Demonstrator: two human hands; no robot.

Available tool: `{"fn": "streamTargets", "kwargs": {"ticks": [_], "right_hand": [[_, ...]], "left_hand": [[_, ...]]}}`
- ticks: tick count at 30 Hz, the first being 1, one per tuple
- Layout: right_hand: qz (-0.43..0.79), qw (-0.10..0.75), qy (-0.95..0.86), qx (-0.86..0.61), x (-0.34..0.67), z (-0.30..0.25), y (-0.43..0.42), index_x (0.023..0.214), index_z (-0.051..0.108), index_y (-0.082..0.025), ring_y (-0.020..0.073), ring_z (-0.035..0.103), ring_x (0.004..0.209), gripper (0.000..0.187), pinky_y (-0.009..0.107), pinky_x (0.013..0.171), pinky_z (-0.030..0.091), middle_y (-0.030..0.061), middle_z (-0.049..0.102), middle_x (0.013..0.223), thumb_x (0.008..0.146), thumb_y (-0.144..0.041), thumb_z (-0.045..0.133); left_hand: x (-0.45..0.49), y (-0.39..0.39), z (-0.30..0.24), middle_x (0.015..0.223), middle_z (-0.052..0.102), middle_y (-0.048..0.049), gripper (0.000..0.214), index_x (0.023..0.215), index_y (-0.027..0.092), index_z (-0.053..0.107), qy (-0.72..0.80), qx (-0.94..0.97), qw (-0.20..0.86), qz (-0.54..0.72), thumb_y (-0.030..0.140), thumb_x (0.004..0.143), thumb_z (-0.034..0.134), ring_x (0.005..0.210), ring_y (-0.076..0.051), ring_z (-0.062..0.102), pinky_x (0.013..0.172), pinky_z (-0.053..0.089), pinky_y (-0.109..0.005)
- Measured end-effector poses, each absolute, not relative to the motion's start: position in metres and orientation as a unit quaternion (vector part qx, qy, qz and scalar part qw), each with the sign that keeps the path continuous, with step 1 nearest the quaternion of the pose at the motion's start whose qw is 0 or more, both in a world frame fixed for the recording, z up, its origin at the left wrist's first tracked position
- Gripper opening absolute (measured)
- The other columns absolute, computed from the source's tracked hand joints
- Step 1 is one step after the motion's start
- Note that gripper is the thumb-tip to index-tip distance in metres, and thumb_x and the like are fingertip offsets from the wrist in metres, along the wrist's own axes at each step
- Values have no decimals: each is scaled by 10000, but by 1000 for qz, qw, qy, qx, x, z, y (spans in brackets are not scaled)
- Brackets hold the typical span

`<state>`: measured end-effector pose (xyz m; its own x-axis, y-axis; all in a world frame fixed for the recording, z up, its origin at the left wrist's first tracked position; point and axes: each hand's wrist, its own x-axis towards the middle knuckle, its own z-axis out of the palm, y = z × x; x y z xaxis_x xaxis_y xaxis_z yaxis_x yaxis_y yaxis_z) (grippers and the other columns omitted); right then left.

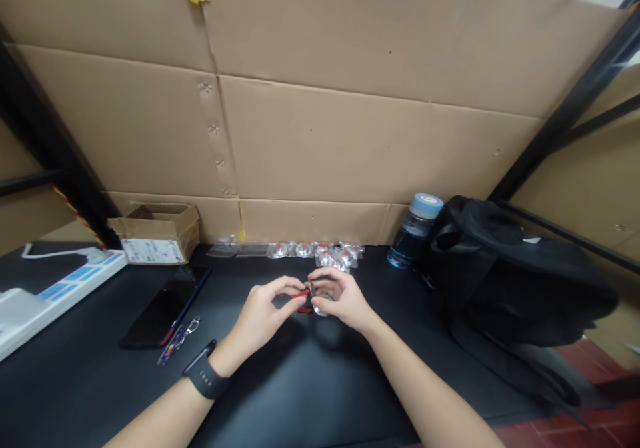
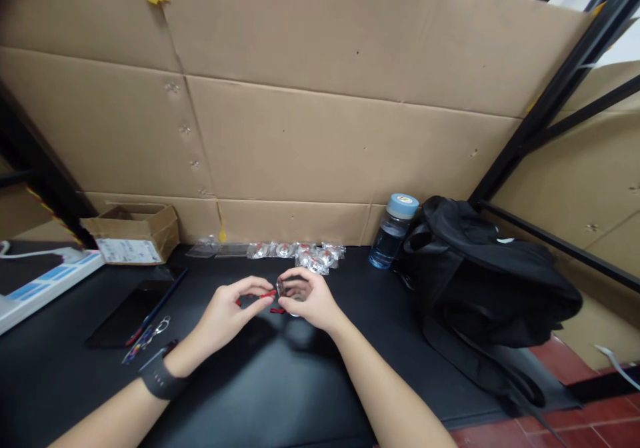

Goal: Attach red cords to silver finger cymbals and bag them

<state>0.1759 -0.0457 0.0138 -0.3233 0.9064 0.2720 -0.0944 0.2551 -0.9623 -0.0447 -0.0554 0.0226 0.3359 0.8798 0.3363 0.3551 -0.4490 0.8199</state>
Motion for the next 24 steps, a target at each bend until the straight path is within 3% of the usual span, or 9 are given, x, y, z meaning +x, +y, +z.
{"fn": "streamTargets", "kwargs": {"ticks": [8,13,18,24], "right_hand": [[478,491,-647,-335,163,18,-57,1113,661,-225,236,735,1019,449,382,905,568,71,750,1074,731,-323,876],[408,496,-680,-353,163,23,-62,1065,692,-223,226,711,1041,379,346,868,565,86,723,1185,729,-276,859],[362,490,-717,-339,167,26,-61,1040,709,-229,227,705,1049,352,327,832,565,83,731,1180,722,-246,858],[356,471,-720,-364,169,19,-56,996,725,-224,233,724,1035,323,357,893,564,82,759,1162,723,-309,875]], "left_hand": [[-44,-56,22,1052,712,-45,173,961,240,738,417,776,246,404,346,980,602,999,-207,661,925,494,-328],[-41,-58,21,1211,610,-73,161,956,253,722,433,797,173,384,324,982,579,1188,-265,546,1032,423,-443],[-39,-61,20,1260,570,-82,171,981,258,707,455,796,152,369,304,989,542,1223,-290,490,1027,402,-492],[-41,-59,18,1275,566,-83,165,977,260,712,448,813,132,347,291,982,550,1240,-296,463,1020,394,-485]]}}
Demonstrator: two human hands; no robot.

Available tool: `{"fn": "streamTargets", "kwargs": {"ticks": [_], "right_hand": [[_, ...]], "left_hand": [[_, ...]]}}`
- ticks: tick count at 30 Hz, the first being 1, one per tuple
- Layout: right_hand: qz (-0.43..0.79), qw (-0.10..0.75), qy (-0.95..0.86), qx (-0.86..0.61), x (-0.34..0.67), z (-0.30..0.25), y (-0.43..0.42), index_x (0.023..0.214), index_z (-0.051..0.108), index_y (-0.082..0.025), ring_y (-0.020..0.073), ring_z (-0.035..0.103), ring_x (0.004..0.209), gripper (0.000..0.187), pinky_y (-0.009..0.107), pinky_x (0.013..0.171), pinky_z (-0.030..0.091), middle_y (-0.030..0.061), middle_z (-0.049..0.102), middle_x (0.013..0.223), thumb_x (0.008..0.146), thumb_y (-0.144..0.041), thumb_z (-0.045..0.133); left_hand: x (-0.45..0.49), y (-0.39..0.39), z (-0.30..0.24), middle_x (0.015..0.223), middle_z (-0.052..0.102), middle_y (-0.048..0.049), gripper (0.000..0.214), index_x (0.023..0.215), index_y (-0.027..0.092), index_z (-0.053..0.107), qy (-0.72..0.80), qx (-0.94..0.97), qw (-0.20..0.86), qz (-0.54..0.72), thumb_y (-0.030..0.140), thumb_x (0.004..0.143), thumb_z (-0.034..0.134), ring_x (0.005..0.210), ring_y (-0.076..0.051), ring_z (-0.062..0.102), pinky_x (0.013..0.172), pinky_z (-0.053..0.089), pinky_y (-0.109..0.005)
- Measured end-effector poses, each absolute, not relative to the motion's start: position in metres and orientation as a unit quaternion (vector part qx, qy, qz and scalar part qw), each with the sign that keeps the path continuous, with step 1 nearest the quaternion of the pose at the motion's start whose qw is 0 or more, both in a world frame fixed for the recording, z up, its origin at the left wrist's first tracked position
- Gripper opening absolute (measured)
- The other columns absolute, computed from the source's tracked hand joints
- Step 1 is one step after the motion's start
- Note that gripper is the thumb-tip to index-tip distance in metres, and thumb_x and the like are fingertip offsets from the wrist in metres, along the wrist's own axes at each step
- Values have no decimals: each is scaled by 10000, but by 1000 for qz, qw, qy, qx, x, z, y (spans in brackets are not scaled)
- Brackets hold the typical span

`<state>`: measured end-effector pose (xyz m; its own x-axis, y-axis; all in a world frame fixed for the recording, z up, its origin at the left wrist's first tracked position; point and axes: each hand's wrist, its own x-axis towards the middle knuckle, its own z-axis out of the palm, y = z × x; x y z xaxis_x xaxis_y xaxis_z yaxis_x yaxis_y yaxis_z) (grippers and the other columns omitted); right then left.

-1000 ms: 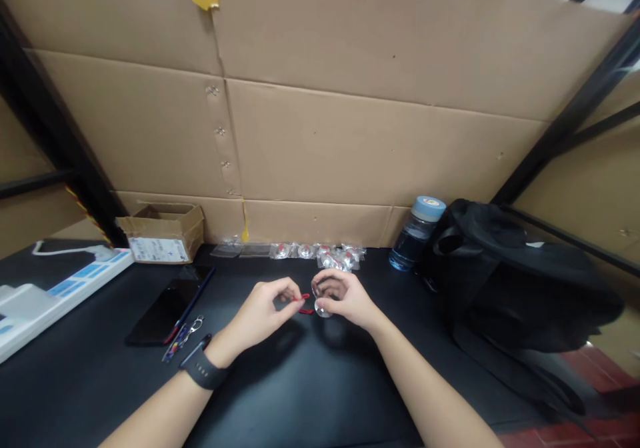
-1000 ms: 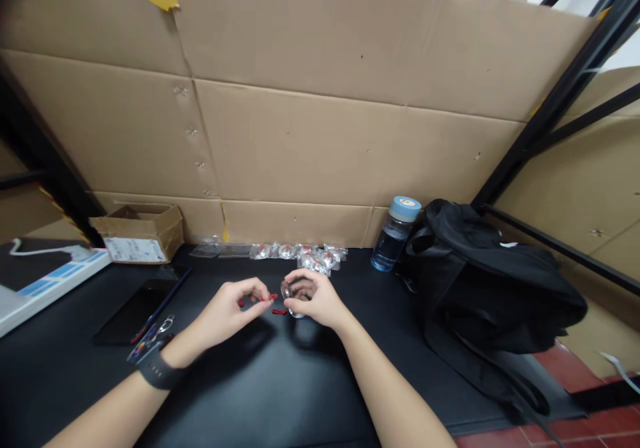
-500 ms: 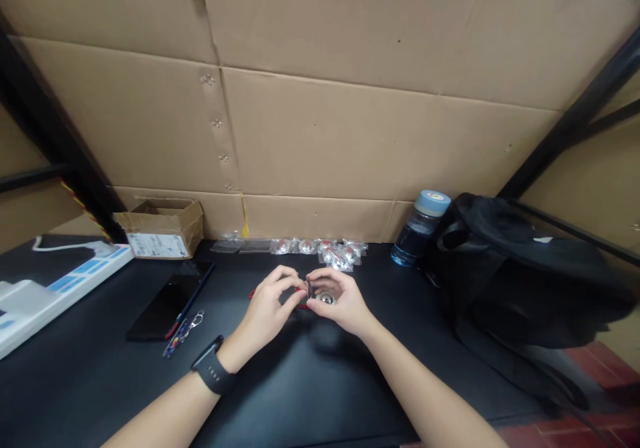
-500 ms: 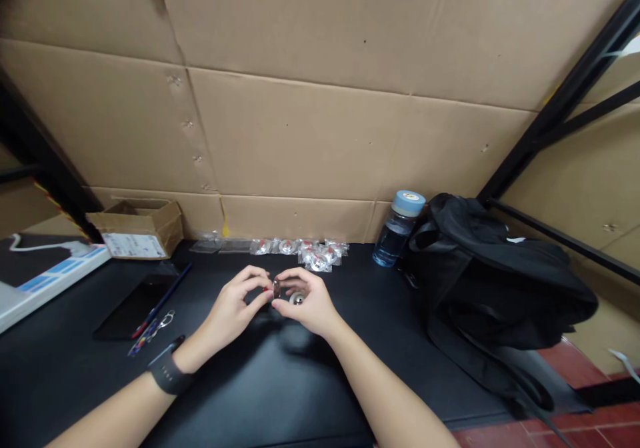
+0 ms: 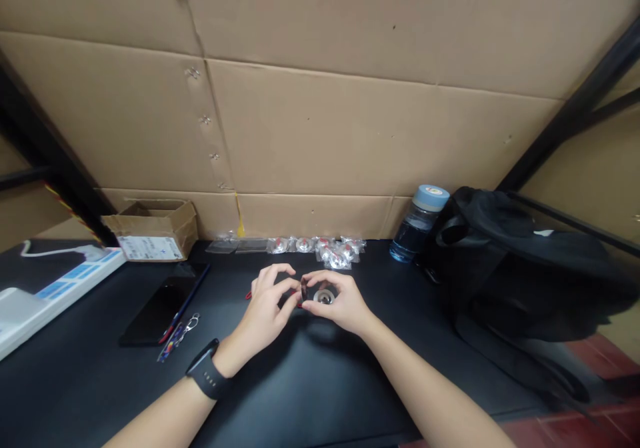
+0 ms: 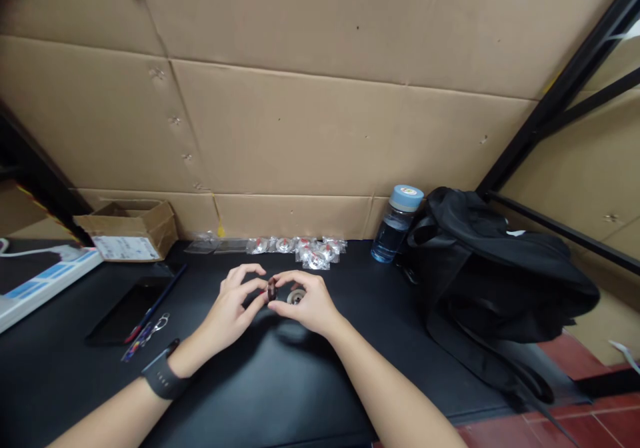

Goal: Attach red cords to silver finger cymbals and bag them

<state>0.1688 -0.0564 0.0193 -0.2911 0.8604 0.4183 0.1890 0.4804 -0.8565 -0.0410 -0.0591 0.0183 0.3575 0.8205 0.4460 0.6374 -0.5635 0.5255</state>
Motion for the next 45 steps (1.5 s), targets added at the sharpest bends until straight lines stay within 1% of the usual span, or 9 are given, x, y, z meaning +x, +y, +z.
{"fn": "streamTargets", "kwargs": {"ticks": [7,13,18,24,28,30,35,41,45], "right_hand": [[348,469,-736,-342,171,20,-57,956,743,-221,243,730,1075,284,389,987,545,94,759,1185,725,-309,882],[334,443,-760,-339,175,25,-57,924,745,-223,246,734,1069,256,394,975,551,94,763,1196,726,-309,881],[348,455,-741,-350,172,22,-57,929,748,-228,254,733,1069,304,402,981,546,93,768,1182,708,-368,903],[390,434,-711,-392,167,16,-55,927,745,-210,214,737,911,304,331,815,563,76,786,1128,729,-391,888],[384,406,-734,-387,168,20,-55,988,747,-212,178,705,888,186,289,764,542,55,769,1078,925,-381,699],[362,400,-752,-379,169,22,-55,983,738,-211,169,692,914,182,272,755,537,59,739,1093,979,-347,617],[310,382,-794,-357,170,21,-58,907,695,-199,147,651,898,105,243,733,523,56,678,1097,960,-237,613],[310,374,-805,-342,170,19,-57,877,663,-197,138,624,880,106,237,718,502,43,655,1073,960,-194,597],[304,364,-808,-350,171,19,-57,901,671,-209,138,611,857,99,246,724,509,37,641,1063,935,-148,602]], "left_hand": [[-42,-58,17,1268,578,-82,180,966,253,705,448,824,121,326,281,987,528,1223,-297,457,972,397,-468],[-40,-58,15,1239,584,-87,182,949,243,701,456,814,133,335,264,977,522,1184,-297,474,959,414,-471],[-40,-57,16,1217,575,-87,146,943,254,710,455,804,138,357,270,946,566,1183,-290,490,984,416,-468],[-39,-57,16,1185,578,-86,147,894,243,724,461,801,139,357,260,932,583,1161,-290,501,975,420,-466],[-41,-55,16,1196,575,-79,146,895,248,732,472,795,123,360,273,938,595,1178,-297,497,994,411,-478],[-42,-55,17,1199,575,-78,148,905,255,738,472,795,119,362,284,943,598,1189,-292,492,1013,403,-478],[-42,-57,18,1171,580,-69,171,899,270,753,457,809,118,350,316,962,600,1167,-279,496,999,394,-464],[-40,-58,19,1119,603,-42,118,900,275,737,441,815,129,352,299,952,635,1138,-261,513,970,388,-429],[-40,-59,22,1116,615,-43,136,981,259,694,447,810,129,356,305,992,566,1124,-248,528,952,397,-412]]}}
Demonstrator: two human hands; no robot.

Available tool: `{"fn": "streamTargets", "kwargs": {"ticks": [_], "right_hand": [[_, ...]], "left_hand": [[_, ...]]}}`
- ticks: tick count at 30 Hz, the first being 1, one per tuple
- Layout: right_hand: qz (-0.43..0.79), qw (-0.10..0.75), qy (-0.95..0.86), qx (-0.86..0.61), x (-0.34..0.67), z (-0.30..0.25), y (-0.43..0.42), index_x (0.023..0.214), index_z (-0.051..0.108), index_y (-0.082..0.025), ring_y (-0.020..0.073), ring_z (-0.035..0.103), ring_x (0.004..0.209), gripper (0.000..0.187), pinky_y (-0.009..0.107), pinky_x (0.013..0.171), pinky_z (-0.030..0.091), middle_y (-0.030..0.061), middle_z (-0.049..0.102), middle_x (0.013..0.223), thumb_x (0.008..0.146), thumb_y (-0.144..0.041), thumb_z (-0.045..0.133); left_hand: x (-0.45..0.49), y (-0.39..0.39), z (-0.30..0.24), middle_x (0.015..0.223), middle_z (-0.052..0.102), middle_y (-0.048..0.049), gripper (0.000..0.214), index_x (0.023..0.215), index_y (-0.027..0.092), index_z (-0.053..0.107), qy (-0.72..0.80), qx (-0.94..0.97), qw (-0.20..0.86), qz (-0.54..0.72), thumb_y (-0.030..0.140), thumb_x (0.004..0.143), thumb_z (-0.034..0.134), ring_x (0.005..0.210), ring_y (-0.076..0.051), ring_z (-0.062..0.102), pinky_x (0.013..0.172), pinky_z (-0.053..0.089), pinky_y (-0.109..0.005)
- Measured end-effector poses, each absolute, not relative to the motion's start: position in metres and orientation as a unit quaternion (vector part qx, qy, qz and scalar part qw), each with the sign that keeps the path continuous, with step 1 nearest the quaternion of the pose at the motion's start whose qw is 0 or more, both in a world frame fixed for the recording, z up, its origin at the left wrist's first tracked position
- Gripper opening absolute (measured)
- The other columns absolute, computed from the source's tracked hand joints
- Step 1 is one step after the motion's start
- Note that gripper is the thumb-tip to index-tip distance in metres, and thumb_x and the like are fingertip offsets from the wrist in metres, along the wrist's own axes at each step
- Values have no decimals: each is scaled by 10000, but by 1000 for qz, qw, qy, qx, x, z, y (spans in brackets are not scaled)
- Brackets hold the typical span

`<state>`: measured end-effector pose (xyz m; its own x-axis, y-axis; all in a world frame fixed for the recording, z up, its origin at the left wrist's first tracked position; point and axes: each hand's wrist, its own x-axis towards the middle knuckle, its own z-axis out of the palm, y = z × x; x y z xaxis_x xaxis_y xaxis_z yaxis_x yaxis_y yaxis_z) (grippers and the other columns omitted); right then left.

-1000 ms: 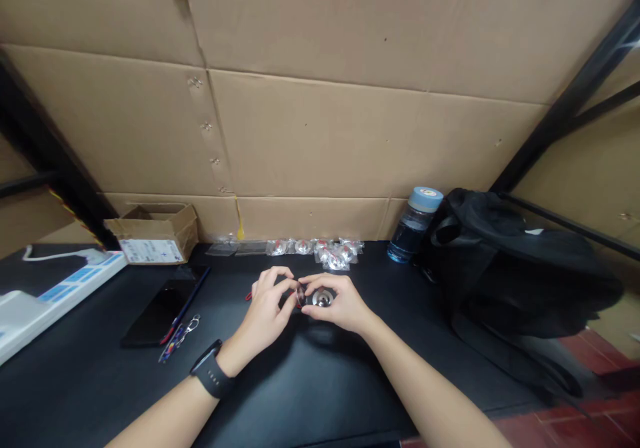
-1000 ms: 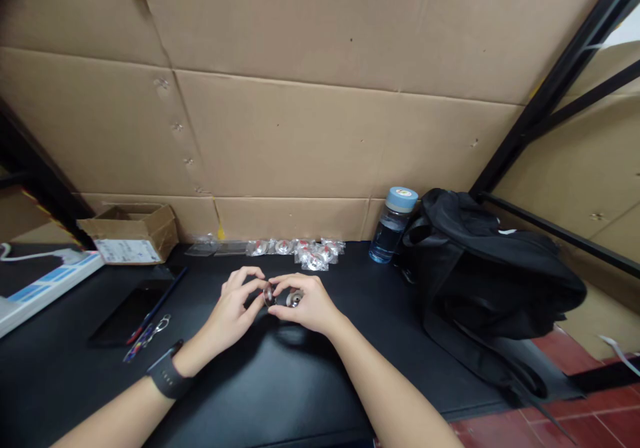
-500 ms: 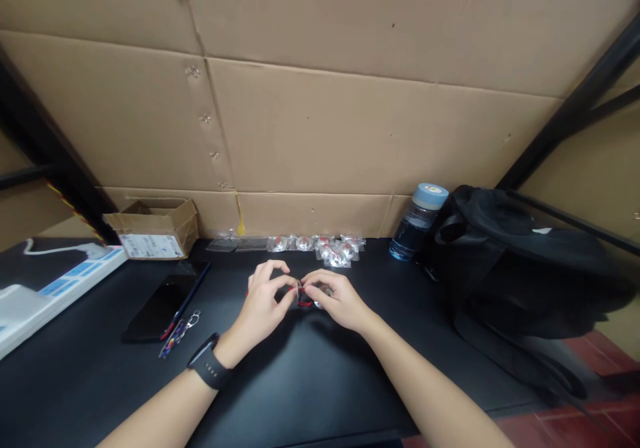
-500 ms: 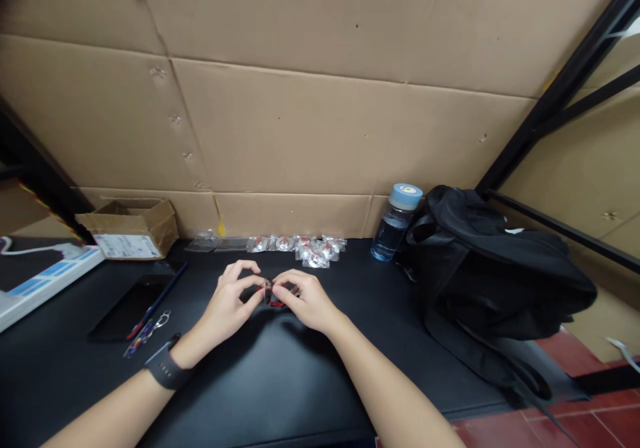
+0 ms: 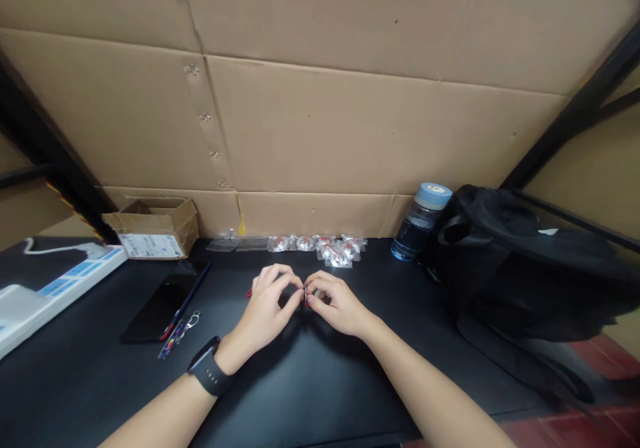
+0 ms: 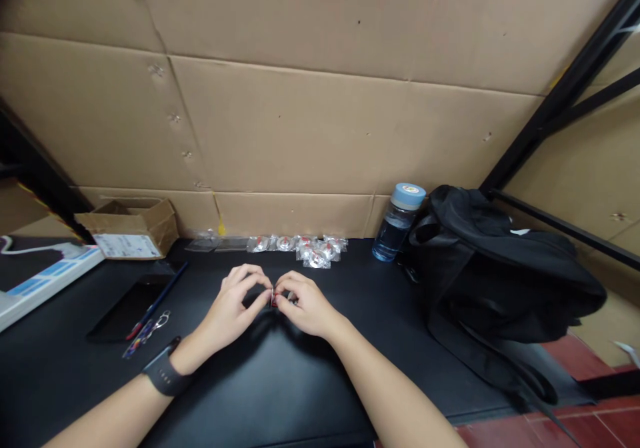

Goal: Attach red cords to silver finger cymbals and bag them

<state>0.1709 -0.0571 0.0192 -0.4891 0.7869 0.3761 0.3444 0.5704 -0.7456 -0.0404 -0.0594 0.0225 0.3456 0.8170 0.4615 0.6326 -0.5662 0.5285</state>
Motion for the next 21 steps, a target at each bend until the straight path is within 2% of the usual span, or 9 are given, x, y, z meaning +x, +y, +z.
{"fn": "streamTargets", "kwargs": {"ticks": [3,7,10,14,21], "right_hand": [[264,355,-818,-367,171,18,-58,902,682,-219,169,610,941,92,298,841,517,39,625,1084,894,-135,645],[228,352,-826,-376,171,17,-60,901,688,-224,201,595,1048,85,358,959,493,51,597,1141,875,-145,668],[236,368,-822,-366,170,19,-61,886,688,-219,192,598,1041,92,345,946,499,51,587,1132,877,-133,657],[245,392,-813,-354,168,20,-63,841,688,-209,180,609,1009,107,333,938,500,48,583,1106,872,-115,647],[234,284,-850,-377,169,16,-62,844,680,-221,198,611,1016,69,336,911,496,39,640,1071,885,-170,658]], "left_hand": [[-44,-59,26,1157,618,-49,181,1072,262,667,458,801,128,364,340,1021,512,1150,-246,528,976,395,-421],[-47,-58,24,1277,606,-37,183,1104,311,693,451,822,130,323,392,980,585,1243,-274,481,1025,373,-470],[-46,-58,16,1360,589,-22,170,1072,346,737,442,845,123,274,388,942,635,1298,-308,431,1023,369,-504],[-46,-56,9,1383,596,-15,206,1091,386,762,425,863,149,227,448,964,612,1294,-317,421,1021,380,-521],[-50,-55,7,1394,609,-12,195,1041,364,769,390,891,166,164,377,982,584,1297,-320,440,1032,395,-529]]}}
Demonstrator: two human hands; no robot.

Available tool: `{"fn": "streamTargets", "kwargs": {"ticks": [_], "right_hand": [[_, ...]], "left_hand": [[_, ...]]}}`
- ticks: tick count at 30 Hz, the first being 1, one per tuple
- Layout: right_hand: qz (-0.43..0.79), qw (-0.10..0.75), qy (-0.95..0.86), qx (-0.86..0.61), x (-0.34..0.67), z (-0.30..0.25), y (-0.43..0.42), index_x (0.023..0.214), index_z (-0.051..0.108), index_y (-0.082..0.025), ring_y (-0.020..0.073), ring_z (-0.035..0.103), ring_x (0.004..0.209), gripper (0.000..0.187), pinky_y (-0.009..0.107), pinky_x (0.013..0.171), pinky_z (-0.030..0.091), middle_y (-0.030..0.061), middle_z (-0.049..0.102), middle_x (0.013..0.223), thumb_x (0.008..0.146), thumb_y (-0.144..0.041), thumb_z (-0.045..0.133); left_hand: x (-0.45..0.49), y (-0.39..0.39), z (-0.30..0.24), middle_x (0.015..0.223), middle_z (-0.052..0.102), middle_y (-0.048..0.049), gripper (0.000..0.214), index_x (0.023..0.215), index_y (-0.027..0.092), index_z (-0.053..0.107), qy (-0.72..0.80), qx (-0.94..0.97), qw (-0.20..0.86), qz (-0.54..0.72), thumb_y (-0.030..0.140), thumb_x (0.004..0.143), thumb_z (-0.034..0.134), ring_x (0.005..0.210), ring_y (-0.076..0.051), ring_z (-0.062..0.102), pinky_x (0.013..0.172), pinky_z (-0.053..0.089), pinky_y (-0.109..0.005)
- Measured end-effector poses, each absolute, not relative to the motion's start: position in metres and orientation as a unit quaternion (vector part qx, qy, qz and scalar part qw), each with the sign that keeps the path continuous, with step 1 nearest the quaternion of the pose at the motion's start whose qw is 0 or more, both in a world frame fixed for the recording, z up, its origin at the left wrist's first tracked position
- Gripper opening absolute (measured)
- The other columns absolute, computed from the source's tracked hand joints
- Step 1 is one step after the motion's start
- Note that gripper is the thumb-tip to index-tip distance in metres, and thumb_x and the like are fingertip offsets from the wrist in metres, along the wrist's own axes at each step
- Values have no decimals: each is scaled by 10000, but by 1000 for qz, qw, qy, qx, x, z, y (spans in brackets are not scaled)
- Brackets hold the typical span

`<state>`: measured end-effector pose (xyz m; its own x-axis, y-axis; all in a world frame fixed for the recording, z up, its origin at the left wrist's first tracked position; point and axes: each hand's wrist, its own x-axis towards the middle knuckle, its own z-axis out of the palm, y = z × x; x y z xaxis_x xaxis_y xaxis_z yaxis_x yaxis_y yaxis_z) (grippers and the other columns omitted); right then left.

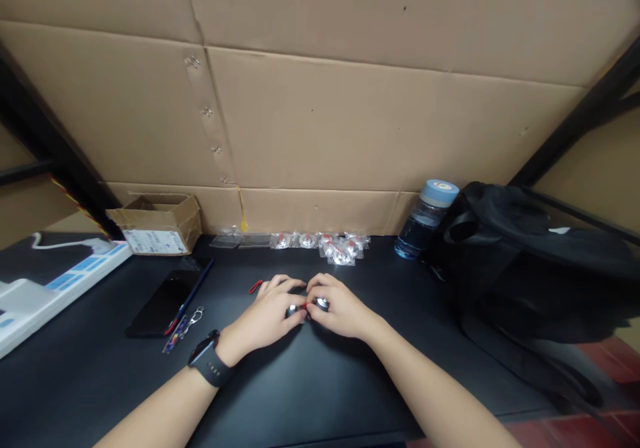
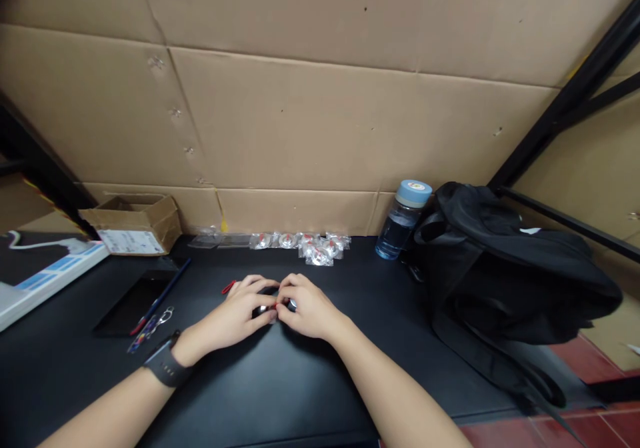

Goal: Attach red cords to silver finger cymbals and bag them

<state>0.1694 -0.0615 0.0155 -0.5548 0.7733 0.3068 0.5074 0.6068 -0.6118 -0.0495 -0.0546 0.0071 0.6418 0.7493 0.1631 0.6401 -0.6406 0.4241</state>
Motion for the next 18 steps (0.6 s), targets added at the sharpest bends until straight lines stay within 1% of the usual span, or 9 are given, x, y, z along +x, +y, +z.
{"fn": "streamTargets", "kwargs": {"ticks": [2,5,6,8,10,11,14,16,18], "right_hand": [[204,270,-856,-391,173,18,-59,846,681,-222,200,615,1016,58,358,938,474,33,656,1062,884,-180,667],[128,272,-849,-435,185,27,-55,903,698,-232,227,611,1088,50,429,1024,409,37,664,1112,867,-198,699],[114,267,-844,-451,190,30,-54,952,707,-239,241,607,1118,97,442,1039,399,46,663,1142,859,-214,716],[120,236,-840,-473,200,34,-51,1099,708,-251,269,598,1163,288,437,1039,421,71,647,1229,821,-282,779],[149,191,-845,-477,208,35,-49,1199,694,-257,284,599,1169,472,409,1010,462,82,639,1270,762,-349,843],[162,171,-847,-476,210,34,-49,1206,697,-259,283,603,1157,502,394,994,478,79,648,1256,743,-366,860],[176,149,-851,-472,211,29,-47,1134,728,-264,260,616,1104,379,360,951,497,56,684,1166,779,-346,832],[176,152,-851,-470,209,27,-47,1102,737,-265,240,627,1066,291,336,909,501,50,691,1136,817,-299,787],[173,155,-853,-467,206,27,-49,1086,741,-265,226,638,1031,260,314,856,499,49,694,1114,827,-260,762]], "left_hand": [[-51,-54,9,1418,600,1,207,1113,390,747,388,893,157,164,396,971,596,1312,-317,440,1047,396,-526],[-60,-48,14,1467,574,2,372,1306,428,652,414,886,116,172,472,938,620,1365,-328,417,1088,372,-544],[-66,-44,15,1486,562,-8,426,1353,419,622,438,877,94,174,486,932,617,1390,-337,401,1105,358,-553],[-81,-34,13,1544,511,-41,470,1391,373,605,507,845,43,163,464,930,596,1454,-375,341,1123,334,-578],[-96,-23,7,1618,408,-115,559,1452,277,570,587,800,7,124,442,918,590,1502,-430,274,1137,323,-585],[-102,-18,3,1631,373,-159,620,1492,229,530,625,775,6,97,450,915,585,1507,-461,260,1132,331,-590],[-112,-8,-9,1628,353,-221,671,1535,162,468,680,732,23,38,507,960,486,1492,-482,305,1126,357,-566],[-114,-5,-14,1617,370,-229,659,1535,154,464,682,730,24,29,519,987,420,1478,-461,351,1128,366,-549],[-115,-5,-16,1597,408,-224,634,1521,153,478,675,736,20,39,510,1005,381,1470,-428,385,1139,363,-540]]}}
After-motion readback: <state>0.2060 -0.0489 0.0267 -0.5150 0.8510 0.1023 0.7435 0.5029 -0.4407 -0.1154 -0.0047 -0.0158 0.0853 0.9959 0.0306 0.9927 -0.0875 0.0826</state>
